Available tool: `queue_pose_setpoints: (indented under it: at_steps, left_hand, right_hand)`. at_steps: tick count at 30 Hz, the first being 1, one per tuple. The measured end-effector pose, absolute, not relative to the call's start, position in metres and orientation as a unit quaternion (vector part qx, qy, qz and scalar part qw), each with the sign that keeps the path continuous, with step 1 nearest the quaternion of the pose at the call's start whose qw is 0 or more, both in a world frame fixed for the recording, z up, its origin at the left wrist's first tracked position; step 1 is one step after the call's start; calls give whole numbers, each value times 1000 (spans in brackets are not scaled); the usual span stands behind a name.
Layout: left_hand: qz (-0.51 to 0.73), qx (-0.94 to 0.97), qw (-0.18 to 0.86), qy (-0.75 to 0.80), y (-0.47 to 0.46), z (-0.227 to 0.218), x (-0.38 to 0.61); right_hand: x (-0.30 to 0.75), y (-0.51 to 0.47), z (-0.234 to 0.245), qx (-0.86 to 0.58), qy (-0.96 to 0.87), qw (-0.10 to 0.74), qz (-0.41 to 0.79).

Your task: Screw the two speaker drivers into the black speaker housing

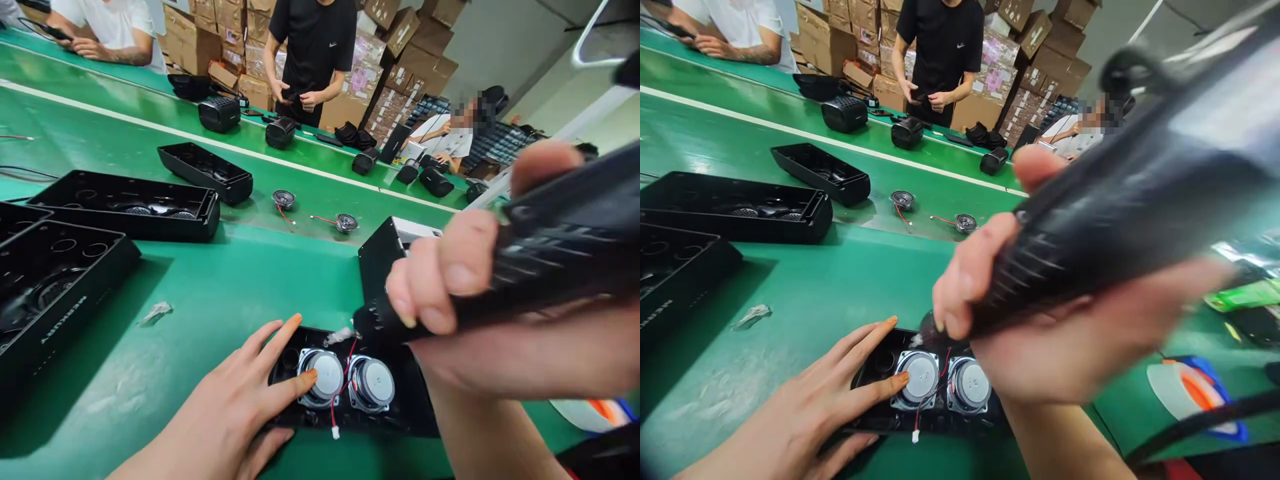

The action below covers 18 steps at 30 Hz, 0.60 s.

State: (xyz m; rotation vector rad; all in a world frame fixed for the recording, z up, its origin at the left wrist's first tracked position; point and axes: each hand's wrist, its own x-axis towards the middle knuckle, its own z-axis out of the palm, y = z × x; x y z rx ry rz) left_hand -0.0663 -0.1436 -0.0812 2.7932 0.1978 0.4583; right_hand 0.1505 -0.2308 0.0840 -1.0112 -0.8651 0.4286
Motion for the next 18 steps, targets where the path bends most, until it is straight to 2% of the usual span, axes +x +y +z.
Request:
queue_pose_setpoints:
  at_steps: [4, 18]
  left_hand:
    - [143, 970, 183, 79, -145, -78, -62]
    - [140, 975, 156, 76, -141, -68, -55]
  right_hand:
    - [134, -205, 51, -385, -393, 791, 266]
    - [138, -189, 6, -410, -448, 747, 271]
